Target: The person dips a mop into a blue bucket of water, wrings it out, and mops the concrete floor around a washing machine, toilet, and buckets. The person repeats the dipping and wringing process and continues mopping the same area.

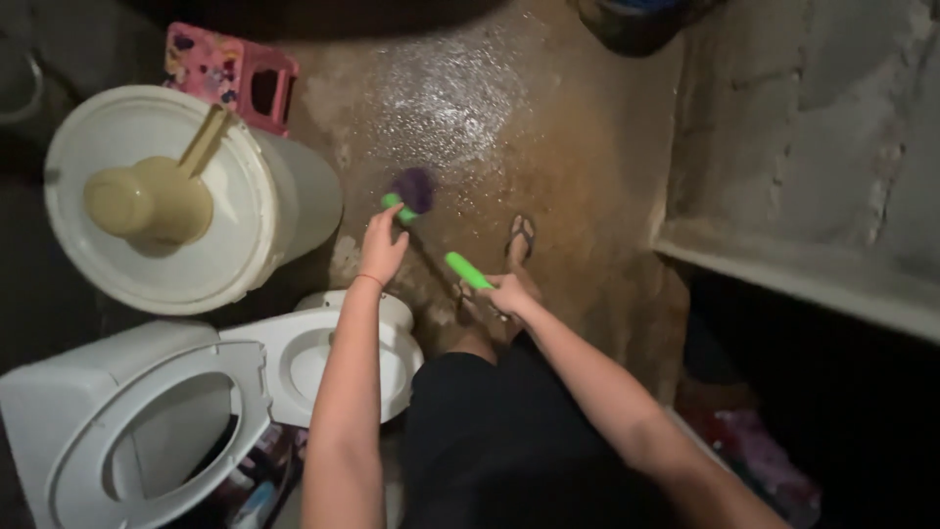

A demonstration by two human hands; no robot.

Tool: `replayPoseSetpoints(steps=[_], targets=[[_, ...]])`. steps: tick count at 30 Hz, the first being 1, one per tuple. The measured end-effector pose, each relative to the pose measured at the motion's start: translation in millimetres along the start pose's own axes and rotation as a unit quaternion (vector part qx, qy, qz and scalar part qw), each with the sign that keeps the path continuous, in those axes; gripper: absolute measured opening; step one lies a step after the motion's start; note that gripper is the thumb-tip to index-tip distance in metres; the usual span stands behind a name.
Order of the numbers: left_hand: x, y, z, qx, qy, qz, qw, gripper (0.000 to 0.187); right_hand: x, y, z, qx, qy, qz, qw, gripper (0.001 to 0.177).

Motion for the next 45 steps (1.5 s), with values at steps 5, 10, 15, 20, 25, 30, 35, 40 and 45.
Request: replayPoseSetpoints(steps=[5,10,15,20,25,30,35,40,45], targets=[[22.3,-8.2,-17.9,0.014,-0.019,-0.018,1.000,0.057,25.5,-24.2,48.0,0.141,0.080,0.096,0.982,0.033],[53.6,14.8,-46.2,0.008,-0.025,-0.026,0.999,0.056,55.7,-94.3,13.6,0.157,0.150,0.085,0.972,0.029],[90.4,51.6,-97.2,-0.002,-0.023,0.006,1.000,0.057,96.4,-203.5,-93.6,0.209,0.205,-0.036,0.955,0.030],[112.8,83.9,-127.7,-0.025,0.001,0.041,0.999,0.058,89.8,-298.4,-170.9,0.217,0.259,-0.170,0.926,0.029],[122.5,100.0,-134.2,-0.022,0.028,0.050,0.998,0.058,95.0,-332.0,-186.8,0.215,0.243,-0.254,0.911,0.020],[118.3,105.8,-128.2,-0.005,0.017,0.065,0.998,0.059,102.4,-317.6,-126.7,-0.025,0.204,-0.344,0.916,0.028],[108.1,102.7,-118.9,-0.003,-0.003,0.047,0.999,0.058,105.9,-241.1,-65.0,-0.029,0.169,-0.224,0.959,0.031],[108.6,74.2,-124.6,0.004,-0.023,0.012,1.000,0.058,123.5,-134.2,-19.0,-0.057,0.012,-0.117,0.991,0.034],[109.8,48.2,-120.9,0.014,-0.043,0.006,0.999,0.058,127.8,-113.2,72.8,0.059,0.055,0.043,0.996,0.041]])
Point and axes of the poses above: each hand's wrist, its own x-axis towards the middle knuckle, its own y-axis out of the palm, z = x × y, the point moved 3 cm from there along x, towards the middle knuckle, and after that the axes turned 14 degrees about -z, right-handed, at the moved point
